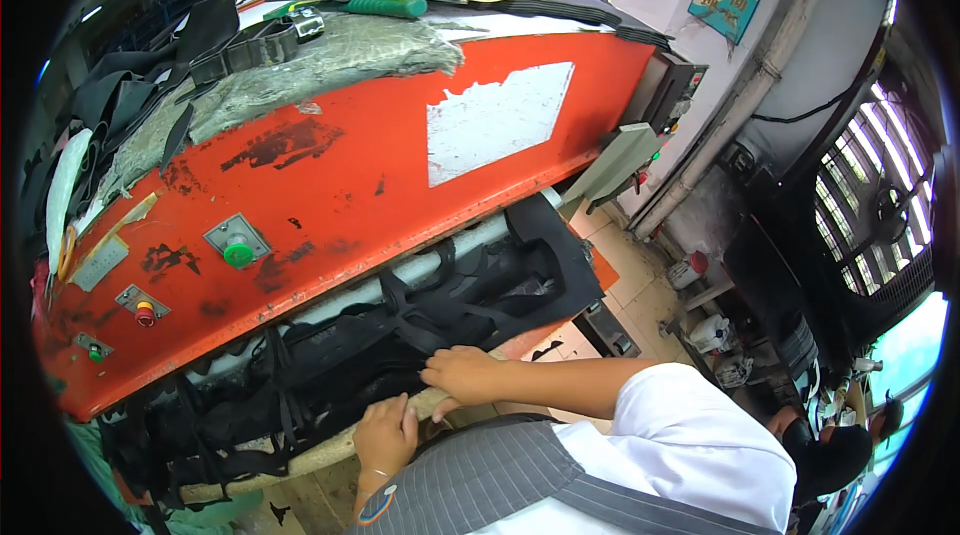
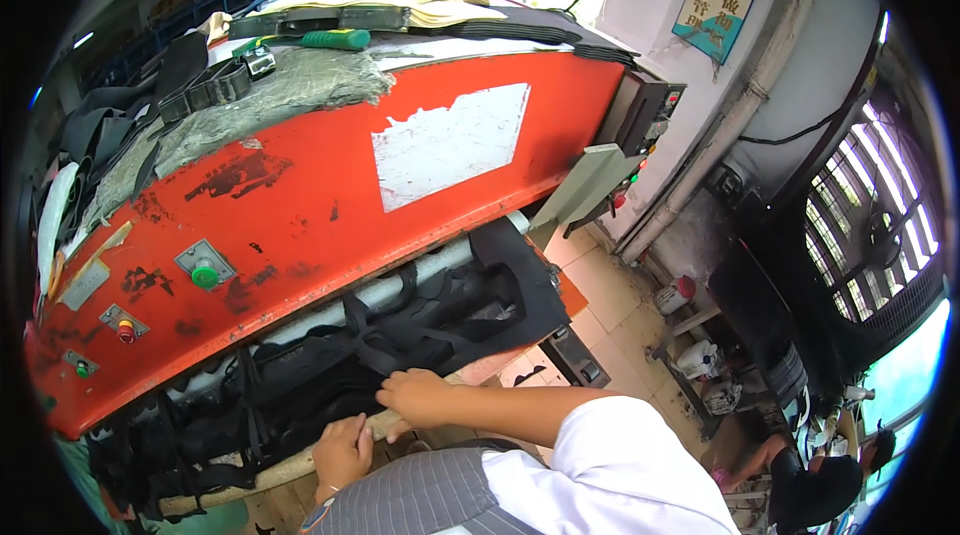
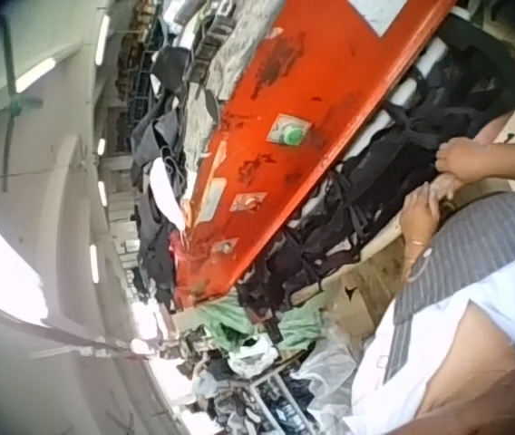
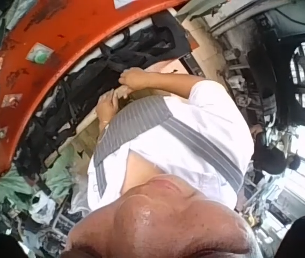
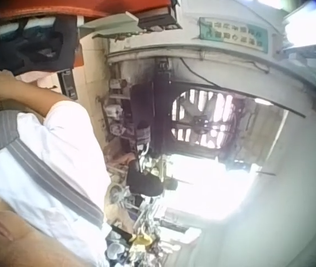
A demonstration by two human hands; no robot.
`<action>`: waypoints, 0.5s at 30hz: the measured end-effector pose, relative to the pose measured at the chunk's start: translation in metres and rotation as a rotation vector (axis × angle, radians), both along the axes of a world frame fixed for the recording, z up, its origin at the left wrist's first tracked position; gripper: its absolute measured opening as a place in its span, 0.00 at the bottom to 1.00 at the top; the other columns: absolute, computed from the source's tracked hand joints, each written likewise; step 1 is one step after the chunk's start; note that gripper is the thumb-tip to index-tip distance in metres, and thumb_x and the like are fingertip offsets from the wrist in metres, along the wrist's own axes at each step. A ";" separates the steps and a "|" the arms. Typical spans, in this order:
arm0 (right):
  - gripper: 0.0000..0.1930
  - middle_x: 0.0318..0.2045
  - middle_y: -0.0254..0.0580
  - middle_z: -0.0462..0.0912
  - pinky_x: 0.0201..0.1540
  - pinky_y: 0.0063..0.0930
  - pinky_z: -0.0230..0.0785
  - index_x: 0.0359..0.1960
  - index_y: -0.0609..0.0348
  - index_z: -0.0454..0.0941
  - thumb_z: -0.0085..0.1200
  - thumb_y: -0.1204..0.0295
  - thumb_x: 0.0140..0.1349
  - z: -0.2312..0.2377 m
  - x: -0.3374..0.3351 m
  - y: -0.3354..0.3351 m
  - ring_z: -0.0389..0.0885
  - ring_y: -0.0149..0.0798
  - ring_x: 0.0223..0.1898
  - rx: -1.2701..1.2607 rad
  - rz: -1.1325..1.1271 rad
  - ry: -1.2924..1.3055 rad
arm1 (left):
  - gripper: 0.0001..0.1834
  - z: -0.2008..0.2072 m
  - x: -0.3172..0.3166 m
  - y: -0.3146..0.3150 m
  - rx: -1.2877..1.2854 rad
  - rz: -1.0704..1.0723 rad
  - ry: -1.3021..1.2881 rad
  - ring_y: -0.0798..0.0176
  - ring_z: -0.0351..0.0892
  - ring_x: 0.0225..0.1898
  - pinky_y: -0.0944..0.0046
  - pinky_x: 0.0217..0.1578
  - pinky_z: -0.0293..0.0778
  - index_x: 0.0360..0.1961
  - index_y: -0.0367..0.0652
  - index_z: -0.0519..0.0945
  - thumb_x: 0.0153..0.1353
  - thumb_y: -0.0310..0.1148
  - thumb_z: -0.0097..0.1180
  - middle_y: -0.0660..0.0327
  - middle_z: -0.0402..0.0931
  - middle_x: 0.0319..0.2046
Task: Operating a hydraulic press to die-cut fabric or synthetic materials for shoe manufacturing.
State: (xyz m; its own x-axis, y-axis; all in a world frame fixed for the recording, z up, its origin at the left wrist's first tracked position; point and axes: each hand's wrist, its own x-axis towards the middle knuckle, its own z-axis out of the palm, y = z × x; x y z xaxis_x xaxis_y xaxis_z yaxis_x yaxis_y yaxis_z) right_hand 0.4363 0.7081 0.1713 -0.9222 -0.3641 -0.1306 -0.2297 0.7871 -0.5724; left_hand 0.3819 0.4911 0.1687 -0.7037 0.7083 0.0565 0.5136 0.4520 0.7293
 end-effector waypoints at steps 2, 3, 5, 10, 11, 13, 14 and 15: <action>0.24 0.36 0.42 0.76 0.44 0.34 0.68 0.38 0.60 0.76 0.66 0.56 0.44 0.001 0.021 0.000 0.74 0.44 0.44 0.063 -0.071 -0.032 | 0.10 -0.001 0.004 0.005 -0.105 0.035 0.056 0.52 0.77 0.35 0.56 0.37 0.74 0.34 0.42 0.84 0.55 0.35 0.57 0.58 0.80 0.32; 0.24 0.36 0.42 0.76 0.44 0.34 0.68 0.38 0.60 0.76 0.66 0.56 0.44 -0.003 0.024 -0.003 0.74 0.44 0.44 0.055 -0.072 -0.029 | 0.10 -0.002 0.004 0.007 -0.112 0.034 0.060 0.52 0.77 0.35 0.56 0.37 0.74 0.34 0.42 0.84 0.55 0.35 0.57 0.58 0.80 0.32; 0.22 0.35 0.42 0.75 0.43 0.33 0.68 0.36 0.59 0.76 0.66 0.64 0.39 -0.014 0.031 -0.015 0.74 0.43 0.43 0.171 -0.216 0.118 | 0.09 -0.005 0.009 0.014 -0.130 0.109 0.056 0.50 0.76 0.33 0.55 0.35 0.72 0.31 0.41 0.83 0.55 0.35 0.57 0.57 0.79 0.29; 0.16 0.33 0.42 0.77 0.43 0.33 0.68 0.34 0.58 0.78 0.63 0.70 0.39 -0.018 0.045 -0.015 0.75 0.42 0.40 0.125 -0.237 0.153 | 0.08 -0.020 0.026 0.020 -0.135 0.187 0.094 0.48 0.73 0.30 0.54 0.33 0.70 0.24 0.40 0.81 0.53 0.34 0.58 0.54 0.75 0.25; 0.16 0.33 0.42 0.77 0.43 0.33 0.69 0.34 0.58 0.78 0.63 0.70 0.40 -0.024 0.051 -0.018 0.75 0.42 0.39 0.122 -0.225 0.161 | 0.09 -0.020 0.030 0.020 -0.139 0.180 0.076 0.48 0.74 0.29 0.53 0.33 0.71 0.23 0.40 0.81 0.53 0.35 0.58 0.54 0.76 0.24; 0.16 0.33 0.41 0.77 0.42 0.34 0.69 0.34 0.58 0.78 0.64 0.69 0.41 -0.026 0.062 -0.019 0.76 0.43 0.39 0.111 -0.215 0.166 | 0.11 -0.019 0.038 0.017 -0.151 0.171 0.057 0.47 0.75 0.28 0.53 0.33 0.71 0.22 0.40 0.82 0.53 0.36 0.59 0.53 0.76 0.22; 0.16 0.34 0.42 0.78 0.43 0.35 0.70 0.35 0.59 0.78 0.64 0.67 0.43 -0.019 0.070 -0.016 0.76 0.43 0.41 0.084 -0.133 0.061 | 0.11 -0.015 0.040 0.015 -0.265 0.099 -0.007 0.47 0.76 0.28 0.52 0.32 0.72 0.21 0.39 0.82 0.53 0.36 0.59 0.52 0.77 0.21; 0.16 0.35 0.42 0.78 0.43 0.36 0.70 0.35 0.59 0.78 0.64 0.66 0.44 -0.013 0.078 -0.012 0.77 0.44 0.42 0.058 -0.050 -0.044 | 0.12 -0.008 0.042 0.013 -0.377 0.026 -0.072 0.47 0.78 0.27 0.52 0.32 0.73 0.20 0.39 0.83 0.53 0.36 0.60 0.52 0.78 0.20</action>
